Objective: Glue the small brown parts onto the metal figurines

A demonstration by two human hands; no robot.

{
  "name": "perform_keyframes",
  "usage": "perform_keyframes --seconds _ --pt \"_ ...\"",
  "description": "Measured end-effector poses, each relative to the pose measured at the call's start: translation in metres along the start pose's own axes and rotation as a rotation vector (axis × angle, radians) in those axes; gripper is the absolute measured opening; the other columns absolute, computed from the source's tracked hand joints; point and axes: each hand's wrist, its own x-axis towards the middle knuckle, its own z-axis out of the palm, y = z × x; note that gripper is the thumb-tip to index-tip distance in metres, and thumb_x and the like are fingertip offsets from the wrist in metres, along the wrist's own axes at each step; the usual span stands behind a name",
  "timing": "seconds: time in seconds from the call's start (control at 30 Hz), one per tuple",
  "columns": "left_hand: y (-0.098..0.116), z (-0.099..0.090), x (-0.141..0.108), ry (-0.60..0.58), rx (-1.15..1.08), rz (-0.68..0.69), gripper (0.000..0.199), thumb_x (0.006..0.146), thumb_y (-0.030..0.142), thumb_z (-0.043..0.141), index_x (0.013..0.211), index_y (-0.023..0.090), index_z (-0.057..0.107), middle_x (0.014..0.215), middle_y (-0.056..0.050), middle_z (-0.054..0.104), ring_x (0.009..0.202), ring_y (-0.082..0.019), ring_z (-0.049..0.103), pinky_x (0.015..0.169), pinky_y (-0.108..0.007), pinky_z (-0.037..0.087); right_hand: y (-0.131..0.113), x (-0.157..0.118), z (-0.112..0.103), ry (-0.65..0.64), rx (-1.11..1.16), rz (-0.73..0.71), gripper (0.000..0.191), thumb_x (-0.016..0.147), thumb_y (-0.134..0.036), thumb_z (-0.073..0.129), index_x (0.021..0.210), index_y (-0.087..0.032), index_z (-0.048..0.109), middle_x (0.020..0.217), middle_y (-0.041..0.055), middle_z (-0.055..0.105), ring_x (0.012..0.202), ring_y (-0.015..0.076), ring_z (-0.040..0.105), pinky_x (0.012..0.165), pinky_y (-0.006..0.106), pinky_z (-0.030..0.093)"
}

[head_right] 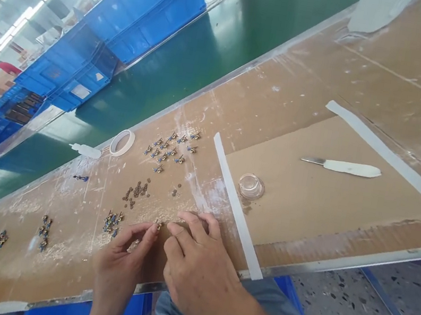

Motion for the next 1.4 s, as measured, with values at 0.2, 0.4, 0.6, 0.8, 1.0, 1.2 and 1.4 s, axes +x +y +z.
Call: perform_keyframes --seconds 0.2,0.4,0.6,0.8,1.0,1.2,1.4 --pt "-0.001 -0.003 0.000 -0.010 0.025 0.023 0.020 0.082 0.038 0.067 0.086 0.020 0.073 0.083 0.000 0.072 0.073 -0.011 0.068 0.066 -0.015 0.054 0.000 0.001 -0.002 -0.005 0.020 0.002 0.016 0.090 -0.017 0.049 0.099 -0.011 0.061 0.122 0.0068 0.059 0.126 0.0261 0.042 0.105 0.050 0.027" --pt "0.002 -0.002 0.000 -0.022 0.027 0.058 0.018 0.083 0.036 0.067 0.086 0.019 0.072 0.082 0.000 0.071 0.073 -0.010 0.068 0.068 -0.015 0.053 0.000 0.001 -0.004 -0.013 0.024 0.001 0.018 0.091 -0.018 0.050 0.102 -0.010 0.062 0.121 0.0070 0.059 0.126 0.0260 0.041 0.106 0.049 0.027" --pt "0.005 -0.003 0.003 -0.023 0.120 0.085 0.018 0.084 0.036 0.065 0.087 0.020 0.073 0.085 -0.001 0.072 0.074 -0.012 0.068 0.068 -0.018 0.053 0.001 0.002 -0.005 -0.001 0.021 -0.002 0.019 0.090 -0.018 0.051 0.102 -0.010 0.063 0.120 0.0071 0.060 0.124 0.0255 0.043 0.107 0.049 0.026" --pt "0.006 -0.006 0.005 -0.051 0.195 0.224 0.010 0.087 0.029 0.063 0.088 0.022 0.071 0.084 0.003 0.071 0.074 -0.009 0.067 0.068 -0.016 0.050 0.001 0.002 -0.005 -0.024 0.031 0.001 0.021 0.091 -0.019 0.048 0.104 -0.010 0.061 0.123 0.0071 0.058 0.125 0.0257 0.041 0.107 0.050 0.025" --pt "0.007 -0.011 0.015 -0.136 0.280 0.342 0.010 0.089 0.027 0.060 0.088 0.022 0.068 0.083 0.005 0.069 0.073 -0.007 0.065 0.067 -0.014 0.047 0.002 0.002 -0.005 -0.026 0.018 -0.002 0.019 0.090 -0.020 0.050 0.103 -0.011 0.060 0.122 0.0073 0.058 0.125 0.0252 0.041 0.107 0.048 0.025" --pt "0.017 -0.011 0.025 -0.165 0.406 0.413 0.018 0.091 0.028 0.054 0.084 0.020 0.069 0.081 0.002 0.069 0.071 -0.011 0.064 0.064 -0.021 0.045 0.002 0.002 -0.008 -0.025 0.030 0.007 0.017 0.090 -0.018 0.050 0.101 -0.011 0.060 0.120 0.0077 0.059 0.124 0.0250 0.042 0.108 0.048 0.025" --pt "0.012 -0.014 0.022 -0.200 0.235 0.235 0.020 0.087 0.034 0.058 0.082 0.021 0.071 0.083 0.000 0.071 0.074 -0.014 0.066 0.068 -0.022 0.049 0.004 0.002 -0.003 0.074 0.107 0.026 0.012 0.091 -0.013 0.050 0.098 -0.011 0.059 0.113 0.0072 0.061 0.117 0.0221 0.047 0.104 0.043 0.031"
